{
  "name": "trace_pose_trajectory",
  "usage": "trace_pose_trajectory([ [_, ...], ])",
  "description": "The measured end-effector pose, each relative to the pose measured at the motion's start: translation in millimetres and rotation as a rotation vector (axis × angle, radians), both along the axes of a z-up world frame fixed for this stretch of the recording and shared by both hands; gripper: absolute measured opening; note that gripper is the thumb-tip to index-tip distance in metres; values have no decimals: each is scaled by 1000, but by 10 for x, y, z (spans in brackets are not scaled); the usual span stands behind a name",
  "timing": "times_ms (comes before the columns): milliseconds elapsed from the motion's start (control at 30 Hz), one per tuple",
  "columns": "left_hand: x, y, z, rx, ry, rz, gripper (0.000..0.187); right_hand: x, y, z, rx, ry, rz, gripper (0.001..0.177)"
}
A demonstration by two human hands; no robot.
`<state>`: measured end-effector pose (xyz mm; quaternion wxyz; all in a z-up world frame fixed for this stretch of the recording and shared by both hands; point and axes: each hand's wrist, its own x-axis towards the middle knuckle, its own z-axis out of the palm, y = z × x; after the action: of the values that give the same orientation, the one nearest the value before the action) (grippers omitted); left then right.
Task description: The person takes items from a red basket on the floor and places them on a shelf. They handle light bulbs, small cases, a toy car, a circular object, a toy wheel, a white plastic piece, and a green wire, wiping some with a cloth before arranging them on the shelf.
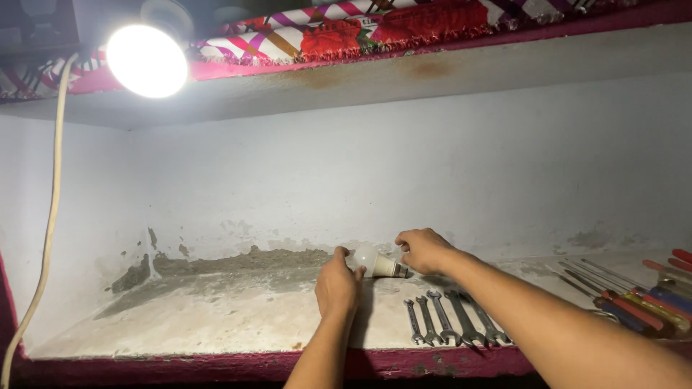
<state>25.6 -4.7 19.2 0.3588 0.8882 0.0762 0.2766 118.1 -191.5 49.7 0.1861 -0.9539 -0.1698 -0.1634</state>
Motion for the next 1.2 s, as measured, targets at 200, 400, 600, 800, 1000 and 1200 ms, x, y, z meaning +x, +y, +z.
trace_pose_trajectory([
  [200,471,86,-247,-163,-21,-99,31,-178,152,-29,-117,123,-65,45],
  [400,525,173,-295,-20,-221,-194,80,-217,168,-55,-2,108,-56,39],
  [600,309,115,-183,-251,-19,-218,64,-52,268,-124,-69,-28,-153,34],
  [800,25,49,33,-268,1,-49,38,-209,153,-121,34,-17,-134,20],
  [1000,-87,14,61,-125,53,-66,22,-240,263,-57,26,54,-131,12],
  [1200,389,97,-226,-178,23,-95,25,-173,373,-50,42,43,-124,5],
])
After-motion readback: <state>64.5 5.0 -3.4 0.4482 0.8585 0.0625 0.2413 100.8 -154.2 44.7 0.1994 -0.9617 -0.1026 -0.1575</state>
